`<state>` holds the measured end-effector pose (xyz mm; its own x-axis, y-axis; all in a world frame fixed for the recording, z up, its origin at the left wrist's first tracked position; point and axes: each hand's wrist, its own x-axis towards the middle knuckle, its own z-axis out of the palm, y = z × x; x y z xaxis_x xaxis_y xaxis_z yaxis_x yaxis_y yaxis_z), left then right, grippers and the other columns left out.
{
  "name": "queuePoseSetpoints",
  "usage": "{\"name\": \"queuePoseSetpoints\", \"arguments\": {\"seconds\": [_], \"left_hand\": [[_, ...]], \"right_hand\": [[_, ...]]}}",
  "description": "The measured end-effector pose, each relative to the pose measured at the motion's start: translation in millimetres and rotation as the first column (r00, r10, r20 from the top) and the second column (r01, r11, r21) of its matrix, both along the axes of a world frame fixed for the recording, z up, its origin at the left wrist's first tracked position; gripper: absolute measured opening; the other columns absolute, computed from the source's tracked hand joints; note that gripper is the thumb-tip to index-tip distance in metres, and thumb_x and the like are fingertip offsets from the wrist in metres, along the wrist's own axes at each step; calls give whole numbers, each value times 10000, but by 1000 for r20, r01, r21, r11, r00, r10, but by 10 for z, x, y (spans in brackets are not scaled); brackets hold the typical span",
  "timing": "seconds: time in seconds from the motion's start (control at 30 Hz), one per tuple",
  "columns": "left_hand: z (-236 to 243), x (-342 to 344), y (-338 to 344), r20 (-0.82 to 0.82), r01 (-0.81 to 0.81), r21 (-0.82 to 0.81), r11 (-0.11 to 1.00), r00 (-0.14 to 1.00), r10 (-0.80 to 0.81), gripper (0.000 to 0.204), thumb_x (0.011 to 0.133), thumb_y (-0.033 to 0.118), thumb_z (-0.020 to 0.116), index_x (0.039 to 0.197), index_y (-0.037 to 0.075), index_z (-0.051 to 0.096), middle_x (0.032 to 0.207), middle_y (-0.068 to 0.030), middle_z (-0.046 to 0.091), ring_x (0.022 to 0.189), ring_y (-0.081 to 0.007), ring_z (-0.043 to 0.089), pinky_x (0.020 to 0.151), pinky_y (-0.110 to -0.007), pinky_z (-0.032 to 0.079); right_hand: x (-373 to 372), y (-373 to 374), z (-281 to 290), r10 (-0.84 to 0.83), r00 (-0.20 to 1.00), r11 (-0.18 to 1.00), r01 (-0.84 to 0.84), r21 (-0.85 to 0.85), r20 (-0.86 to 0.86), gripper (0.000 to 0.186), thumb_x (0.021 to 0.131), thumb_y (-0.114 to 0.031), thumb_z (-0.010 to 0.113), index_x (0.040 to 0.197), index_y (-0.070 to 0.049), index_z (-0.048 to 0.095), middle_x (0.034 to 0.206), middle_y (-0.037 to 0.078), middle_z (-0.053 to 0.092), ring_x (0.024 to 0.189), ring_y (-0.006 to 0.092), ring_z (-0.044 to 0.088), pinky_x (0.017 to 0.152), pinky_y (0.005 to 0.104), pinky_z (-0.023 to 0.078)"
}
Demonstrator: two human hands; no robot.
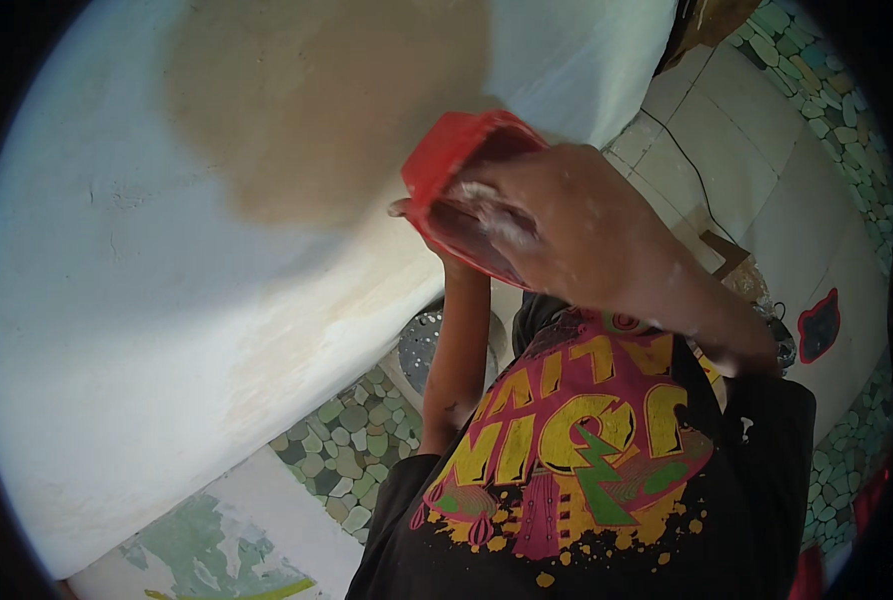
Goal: The person is using a scraper to apply white wall putty or filler to a damaged area on a wall.
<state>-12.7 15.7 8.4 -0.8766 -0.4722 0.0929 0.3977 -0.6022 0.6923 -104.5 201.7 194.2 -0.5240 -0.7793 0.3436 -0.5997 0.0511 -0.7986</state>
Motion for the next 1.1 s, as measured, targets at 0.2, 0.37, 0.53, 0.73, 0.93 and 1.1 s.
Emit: {"name": "queuePoseSetpoints", "arguments": {"seconds": [0.2, 0.37, 0.53, 0.73, 0.93, 1.1], "left_hand": [[194, -23, 10, 162, -190, -96, 977, 965, 204, 773, 949, 714, 270, 1320, 68, 477, 1274, -107, 560, 1158, -254, 545, 1018, -420, 452], [140, 78, -33, 219, -205, -193, 960, 944, 246, 790, 941, 726, 275, 1310, 62, 491, 1285, -95, 548, 1161, -237, 532, 1031, -405, 431], [450, 9, 186, 253, -180, -371, 911, 924, 286, 803, 935, 736, 281, 1317, 63, 497, 1297, -92, 537, 1175, -239, 520, 1044, -404, 415], [622, -23, 295, 323, -249, -545, 800, 819, 475, 821, 923, 741, 311, 1337, 53, 483, 1309, -107, 534, 1184, -253, 523, 1050, -423, 416], [624, 81, 102, 251, -181, -477, 860, 910, 330, 880, 867, 778, 404, 1318, 28, 495, 1266, -123, 581, 1151, -262, 563, 1017, -427, 458], [482, 99, 0, 219, -136, -405, 904, 946, 240, 872, 871, 778, 399, 1325, 42, 506, 1281, -110, 587, 1171, -264, 564, 1043, -428, 444]], "right_hand": [[149, -199, -427, 3, 921, 974, 85, -211, 389, 268, 855, -77, 612, 1109, -4, 652, 999, 193, 692, 925, 380, 655, 817, 428, 529], [286, -245, -521, -53, 930, 986, 106, -129, 363, 284, 851, -18, 630, 1133, 15, 644, 1040, 185, 700, 959, 290, 693, 827, 352, 524], [356, -277, -615, -105, 941, 982, 150, -118, 323, 319, 813, 3, 648, 1130, -13, 660, 1021, 175, 695, 940, 317, 685, 810, 360, 528], [358, -289, -689, -62, 968, 977, 108, -182, 243, 370, 773, 32, 651, 1138, -26, 669, 997, 179, 688, 919, 339, 676, 804, 364, 531], [227, -286, -697, 59, 922, 954, 60, -292, 383, 351, 770, 86, 587, 1101, 11, 677, 1040, 182, 692, 962, 244, 692, 858, 333, 520], [213, -128, -617, 101, 894, 946, 50, -322, 437, 306, 793, 118, 568, 1075, 55, 668, 1072, 171, 689, 1007, 213, 677, 886, 323, 520]]}}
